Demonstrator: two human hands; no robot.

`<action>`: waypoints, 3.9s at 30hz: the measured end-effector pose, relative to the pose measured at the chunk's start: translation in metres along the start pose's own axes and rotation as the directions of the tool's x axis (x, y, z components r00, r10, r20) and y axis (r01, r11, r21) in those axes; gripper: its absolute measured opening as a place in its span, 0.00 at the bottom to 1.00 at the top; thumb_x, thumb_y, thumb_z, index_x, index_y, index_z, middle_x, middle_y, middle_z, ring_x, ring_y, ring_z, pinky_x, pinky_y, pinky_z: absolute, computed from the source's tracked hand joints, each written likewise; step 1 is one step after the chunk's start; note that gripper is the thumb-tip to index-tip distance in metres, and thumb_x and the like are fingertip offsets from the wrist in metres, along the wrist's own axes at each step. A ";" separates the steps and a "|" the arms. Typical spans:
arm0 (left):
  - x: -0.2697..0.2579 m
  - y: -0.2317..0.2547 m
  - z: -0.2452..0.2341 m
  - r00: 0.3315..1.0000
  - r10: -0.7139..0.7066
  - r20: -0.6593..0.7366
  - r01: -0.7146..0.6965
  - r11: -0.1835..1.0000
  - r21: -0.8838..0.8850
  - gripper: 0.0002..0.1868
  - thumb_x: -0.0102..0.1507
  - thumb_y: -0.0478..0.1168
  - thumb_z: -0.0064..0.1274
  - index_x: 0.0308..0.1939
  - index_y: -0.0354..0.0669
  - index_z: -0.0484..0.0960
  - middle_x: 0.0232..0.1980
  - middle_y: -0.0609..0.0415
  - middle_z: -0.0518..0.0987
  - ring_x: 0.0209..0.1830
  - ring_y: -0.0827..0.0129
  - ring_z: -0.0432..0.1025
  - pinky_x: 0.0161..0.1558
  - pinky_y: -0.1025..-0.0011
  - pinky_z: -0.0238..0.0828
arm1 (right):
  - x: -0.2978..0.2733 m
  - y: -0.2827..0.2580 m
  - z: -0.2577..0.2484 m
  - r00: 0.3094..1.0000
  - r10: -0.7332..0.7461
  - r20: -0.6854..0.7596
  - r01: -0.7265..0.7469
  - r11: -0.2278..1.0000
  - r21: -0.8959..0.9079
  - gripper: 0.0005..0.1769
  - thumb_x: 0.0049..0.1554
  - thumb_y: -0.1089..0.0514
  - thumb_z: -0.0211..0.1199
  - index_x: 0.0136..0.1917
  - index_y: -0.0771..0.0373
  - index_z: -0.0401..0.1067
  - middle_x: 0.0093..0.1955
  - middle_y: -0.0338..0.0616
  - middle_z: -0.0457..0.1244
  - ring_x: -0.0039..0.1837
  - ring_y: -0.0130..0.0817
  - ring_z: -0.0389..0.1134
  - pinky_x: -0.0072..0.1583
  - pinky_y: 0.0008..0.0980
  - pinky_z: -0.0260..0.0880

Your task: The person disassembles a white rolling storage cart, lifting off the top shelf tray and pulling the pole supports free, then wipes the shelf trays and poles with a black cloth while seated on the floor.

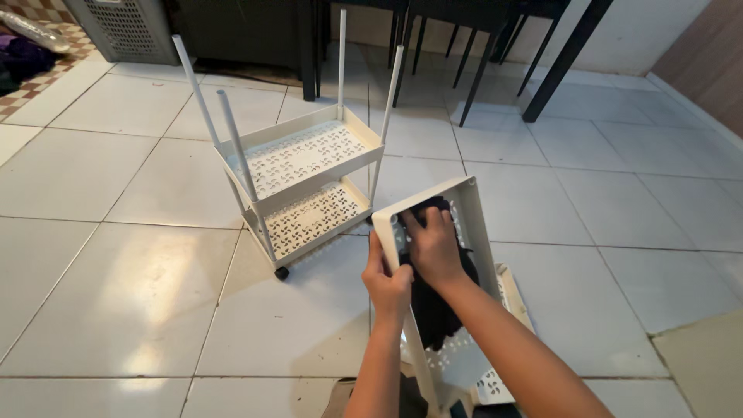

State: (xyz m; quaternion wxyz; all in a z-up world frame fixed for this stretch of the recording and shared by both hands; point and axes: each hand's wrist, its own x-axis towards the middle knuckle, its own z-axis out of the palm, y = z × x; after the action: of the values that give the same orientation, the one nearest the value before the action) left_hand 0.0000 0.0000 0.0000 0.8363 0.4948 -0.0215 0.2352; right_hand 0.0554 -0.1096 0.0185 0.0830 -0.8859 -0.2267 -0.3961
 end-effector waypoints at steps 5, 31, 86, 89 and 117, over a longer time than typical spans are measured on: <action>-0.007 0.008 0.000 0.999 -0.049 0.007 0.049 0.999 -0.001 0.48 0.46 0.26 0.44 0.75 0.31 0.64 0.43 0.46 0.79 0.32 0.73 0.72 0.31 0.77 0.71 | 0.007 0.032 -0.007 0.981 0.195 -0.003 -0.194 0.977 -0.083 0.32 0.50 0.67 0.62 0.69 0.64 0.70 0.50 0.57 0.58 0.50 0.57 0.60 0.54 0.51 0.64; -0.013 -0.010 0.001 0.998 -0.065 0.010 0.066 0.995 -0.073 0.45 0.49 0.25 0.42 0.74 0.35 0.63 0.45 0.51 0.80 0.30 0.76 0.72 0.27 0.78 0.70 | 0.000 0.002 -0.021 1.000 0.011 -0.027 -0.011 1.000 -0.016 0.25 0.50 0.65 0.60 0.62 0.59 0.78 0.47 0.49 0.60 0.49 0.50 0.60 0.51 0.47 0.63; 0.057 0.003 -0.080 0.839 0.155 -0.522 -0.270 0.950 -0.153 0.39 0.54 0.25 0.42 0.72 0.30 0.59 0.44 0.46 0.76 0.31 0.71 0.70 0.34 0.76 0.71 | -0.092 0.215 -0.150 0.291 0.885 0.363 -0.946 0.209 0.249 0.19 0.56 0.70 0.50 0.55 0.61 0.77 0.48 0.57 0.69 0.52 0.53 0.71 0.53 0.57 0.72; 0.061 0.014 -0.078 0.835 0.141 -0.532 -0.294 0.932 -0.214 0.38 0.53 0.25 0.40 0.70 0.30 0.59 0.49 0.46 0.74 0.33 0.71 0.69 0.35 0.75 0.70 | -0.110 0.192 -0.110 0.243 0.731 0.637 -0.688 0.593 -0.418 0.28 0.56 0.39 0.65 0.67 0.49 0.75 0.67 0.53 0.66 0.71 0.55 0.63 0.72 0.56 0.63; 0.238 -0.088 -0.122 0.947 0.189 0.262 -0.297 0.196 0.935 0.38 0.57 0.29 0.52 0.73 0.37 0.65 0.68 0.39 0.68 0.57 0.34 0.68 0.59 0.52 0.68 | -0.156 0.231 0.001 0.087 0.775 0.626 -0.826 -0.295 0.480 0.26 0.62 0.57 0.57 0.71 0.69 0.64 0.64 0.50 0.65 0.60 0.44 0.68 0.58 0.44 0.70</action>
State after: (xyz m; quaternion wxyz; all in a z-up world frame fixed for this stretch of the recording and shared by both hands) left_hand 0.2237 0.1556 -0.0707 0.3036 0.9028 0.0130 0.3045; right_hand 0.0730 -0.3662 -0.0904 0.6980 -0.6536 0.2877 -0.0538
